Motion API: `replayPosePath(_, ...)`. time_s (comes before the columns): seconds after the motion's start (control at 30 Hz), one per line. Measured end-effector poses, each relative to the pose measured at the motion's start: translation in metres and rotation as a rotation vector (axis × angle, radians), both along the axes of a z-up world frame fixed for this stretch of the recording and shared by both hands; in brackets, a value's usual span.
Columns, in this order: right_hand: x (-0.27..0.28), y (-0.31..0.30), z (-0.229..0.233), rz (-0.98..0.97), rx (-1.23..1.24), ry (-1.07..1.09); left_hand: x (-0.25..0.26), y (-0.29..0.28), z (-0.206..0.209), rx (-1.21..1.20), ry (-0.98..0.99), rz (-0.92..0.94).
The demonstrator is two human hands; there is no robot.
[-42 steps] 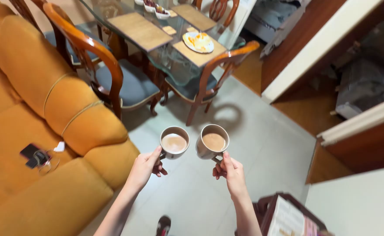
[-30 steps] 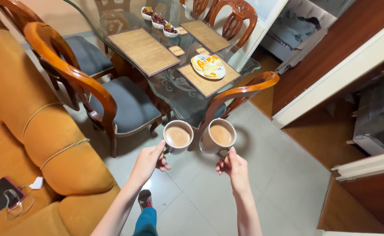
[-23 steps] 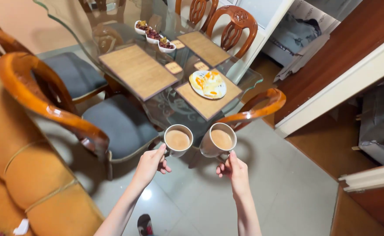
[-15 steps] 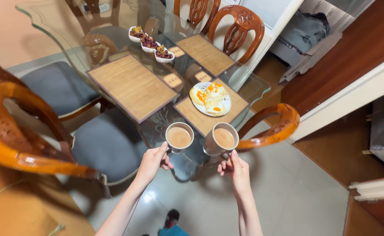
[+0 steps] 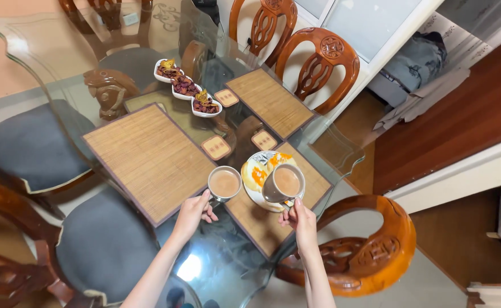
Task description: The recorder carries two mugs from one room to the dining table, sets them down, then goes to the kitchen to retrieve a package and another mug, and brings them back to the table.
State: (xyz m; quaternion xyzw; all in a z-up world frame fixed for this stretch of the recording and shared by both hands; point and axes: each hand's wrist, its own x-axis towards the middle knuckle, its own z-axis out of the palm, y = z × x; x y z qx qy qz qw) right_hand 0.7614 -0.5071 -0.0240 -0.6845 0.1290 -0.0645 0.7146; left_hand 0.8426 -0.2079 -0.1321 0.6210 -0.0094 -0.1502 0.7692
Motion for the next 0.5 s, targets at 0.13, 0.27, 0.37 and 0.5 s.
replayPosePath(0.13,0.066,-0.015,-0.024,0.001,0.026,0.041,0.060,-0.010,-0.031,-0.021,0.062,0.019)
replayPosePath(0.27,0.129,-0.018,-0.050,0.033,0.067,0.017,0.118,-0.011,-0.059,-0.021,0.009,-0.009)
replayPosePath(0.37,0.175,-0.017,-0.067,0.031,0.078,0.035,0.155,-0.012,-0.084,0.006,-0.007,-0.013)
replayPosePath(0.5,0.237,-0.012,-0.096,0.072,0.099,-0.023,0.195,-0.009,-0.107,0.018,0.008,-0.034)
